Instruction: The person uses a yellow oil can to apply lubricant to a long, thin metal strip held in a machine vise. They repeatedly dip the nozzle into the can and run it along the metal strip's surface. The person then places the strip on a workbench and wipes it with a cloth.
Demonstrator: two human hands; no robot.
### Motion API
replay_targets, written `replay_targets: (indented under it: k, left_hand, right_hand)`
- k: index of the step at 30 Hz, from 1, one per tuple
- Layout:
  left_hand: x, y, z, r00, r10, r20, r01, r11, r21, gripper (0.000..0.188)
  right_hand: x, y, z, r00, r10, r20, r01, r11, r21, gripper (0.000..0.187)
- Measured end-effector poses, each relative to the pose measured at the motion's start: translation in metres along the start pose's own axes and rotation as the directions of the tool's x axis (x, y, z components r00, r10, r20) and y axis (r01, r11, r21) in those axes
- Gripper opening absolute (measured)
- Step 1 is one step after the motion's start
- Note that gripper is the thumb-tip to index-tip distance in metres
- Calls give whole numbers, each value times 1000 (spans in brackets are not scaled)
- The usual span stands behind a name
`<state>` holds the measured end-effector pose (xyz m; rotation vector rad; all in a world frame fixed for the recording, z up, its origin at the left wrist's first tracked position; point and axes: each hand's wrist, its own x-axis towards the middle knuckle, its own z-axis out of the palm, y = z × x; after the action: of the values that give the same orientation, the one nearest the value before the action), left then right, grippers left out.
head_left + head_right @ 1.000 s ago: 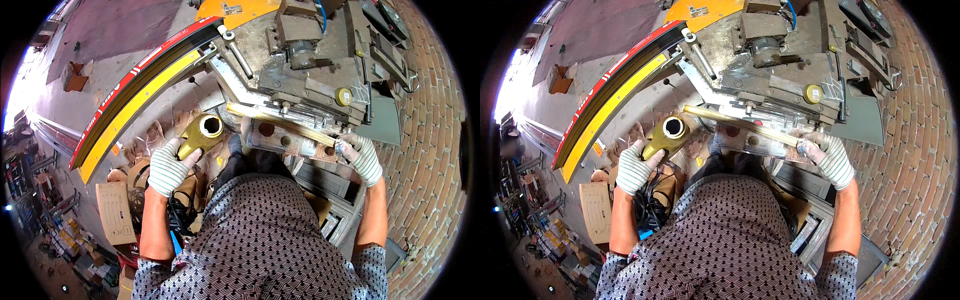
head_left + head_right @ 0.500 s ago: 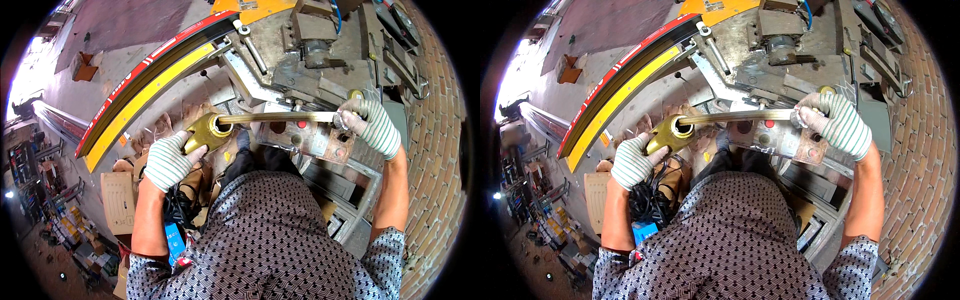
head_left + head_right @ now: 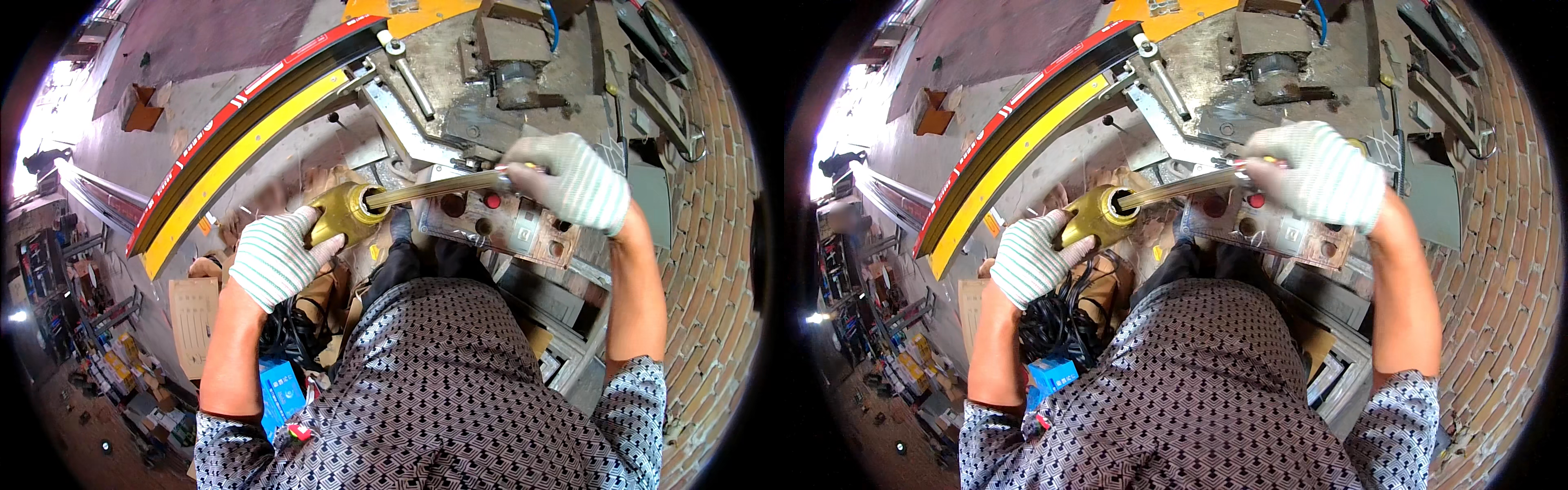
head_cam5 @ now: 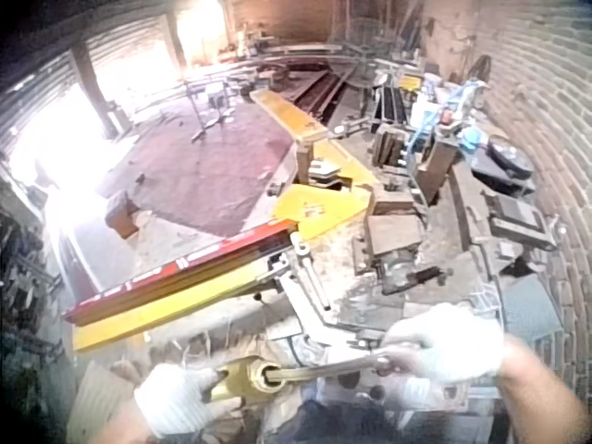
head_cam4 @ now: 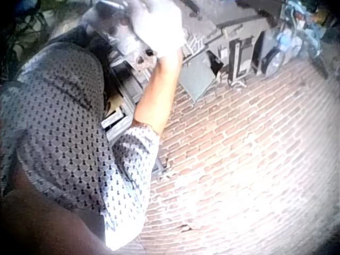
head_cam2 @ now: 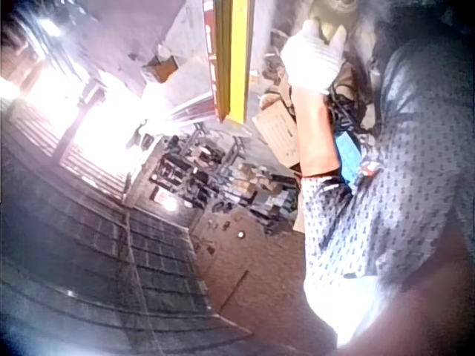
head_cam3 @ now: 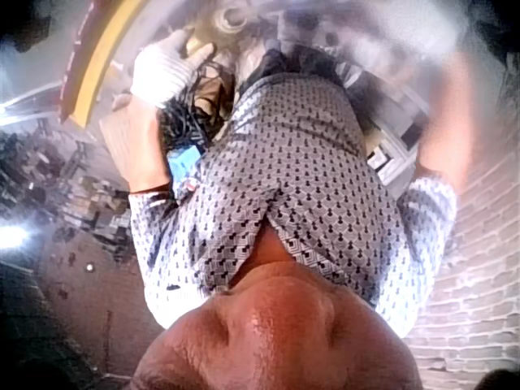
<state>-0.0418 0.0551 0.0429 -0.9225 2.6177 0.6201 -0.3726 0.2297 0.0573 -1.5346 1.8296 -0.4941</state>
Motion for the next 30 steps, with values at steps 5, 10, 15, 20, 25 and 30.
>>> replay_targets:
  k: [5, 10, 15, 20, 25, 30]
  left_hand:
    - [10, 26, -14, 994, 63, 93, -73, 991, 116, 51]
    - [18, 48, -19, 987, 122, 108, -138, 979, 151, 55]
    - [18, 53, -17, 992, 94, 85, -101, 991, 87, 54]
    - [14, 48, -6, 996, 72, 45, -73, 997, 18, 50]
    - [15, 49, -3, 995, 75, 59, -75, 997, -3, 48]
    - [17, 55, 0, 994, 78, 74, -74, 996, -47, 45]
  right_hand:
    - [34, -15, 46, 997, -9, 80, 9, 1000, -5, 23]
    - [42, 5, 101, 992, -128, -4, 127, 986, 106, 28]
    - [27, 15, 82, 999, -26, -35, 35, 964, 262, 21]
    - [-18, 45, 39, 998, 33, -49, -19, 965, 261, 16]
    - [-65, 66, 12, 982, 180, -56, -155, 940, 303, 20]
    - [-95, 78, -8, 960, 280, 0, -251, 863, 438, 31]
